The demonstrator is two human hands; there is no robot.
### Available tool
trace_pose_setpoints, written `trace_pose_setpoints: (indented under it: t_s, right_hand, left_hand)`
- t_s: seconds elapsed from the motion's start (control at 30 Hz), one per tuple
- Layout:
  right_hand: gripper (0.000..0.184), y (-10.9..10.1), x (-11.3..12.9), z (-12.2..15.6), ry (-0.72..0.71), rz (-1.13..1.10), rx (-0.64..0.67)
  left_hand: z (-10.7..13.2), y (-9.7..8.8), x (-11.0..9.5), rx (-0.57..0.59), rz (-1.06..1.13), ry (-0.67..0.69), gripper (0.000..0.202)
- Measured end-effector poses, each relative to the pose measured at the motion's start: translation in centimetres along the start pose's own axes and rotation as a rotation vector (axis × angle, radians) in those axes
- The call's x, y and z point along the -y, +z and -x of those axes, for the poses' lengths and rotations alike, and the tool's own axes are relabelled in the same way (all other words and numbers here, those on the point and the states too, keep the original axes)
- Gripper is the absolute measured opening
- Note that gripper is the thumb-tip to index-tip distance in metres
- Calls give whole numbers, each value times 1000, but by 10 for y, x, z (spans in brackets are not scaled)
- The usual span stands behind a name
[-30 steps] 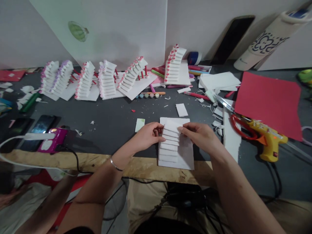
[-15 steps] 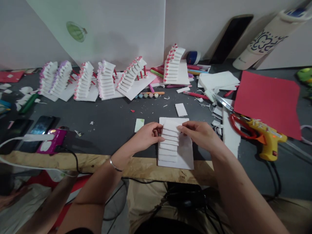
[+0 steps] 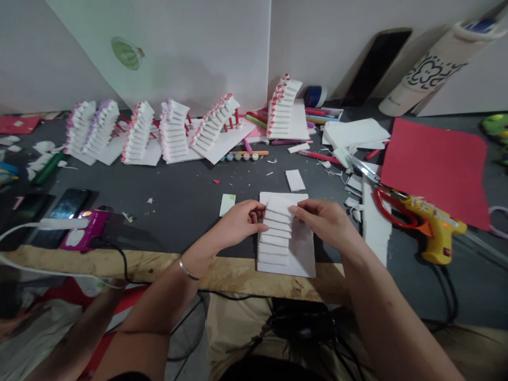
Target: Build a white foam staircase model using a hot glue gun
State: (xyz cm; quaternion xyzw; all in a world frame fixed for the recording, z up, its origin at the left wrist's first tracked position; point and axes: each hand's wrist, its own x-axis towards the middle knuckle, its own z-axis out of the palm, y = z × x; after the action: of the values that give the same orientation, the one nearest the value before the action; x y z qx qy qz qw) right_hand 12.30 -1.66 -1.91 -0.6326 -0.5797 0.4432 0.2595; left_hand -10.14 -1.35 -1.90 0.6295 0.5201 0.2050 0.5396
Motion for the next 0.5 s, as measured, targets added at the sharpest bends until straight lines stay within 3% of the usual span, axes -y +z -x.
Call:
trace_pose_setpoints:
  t_s: [0.33,0.5]
  right_hand:
    - [41,4,-1,0,27,-14,-31]
    - [42,1,-3,2,69,-97,45]
  left_hand:
    - [0,0,-2,-2,68,-28,32]
    - [1,-1,-2,31,81,-36,33]
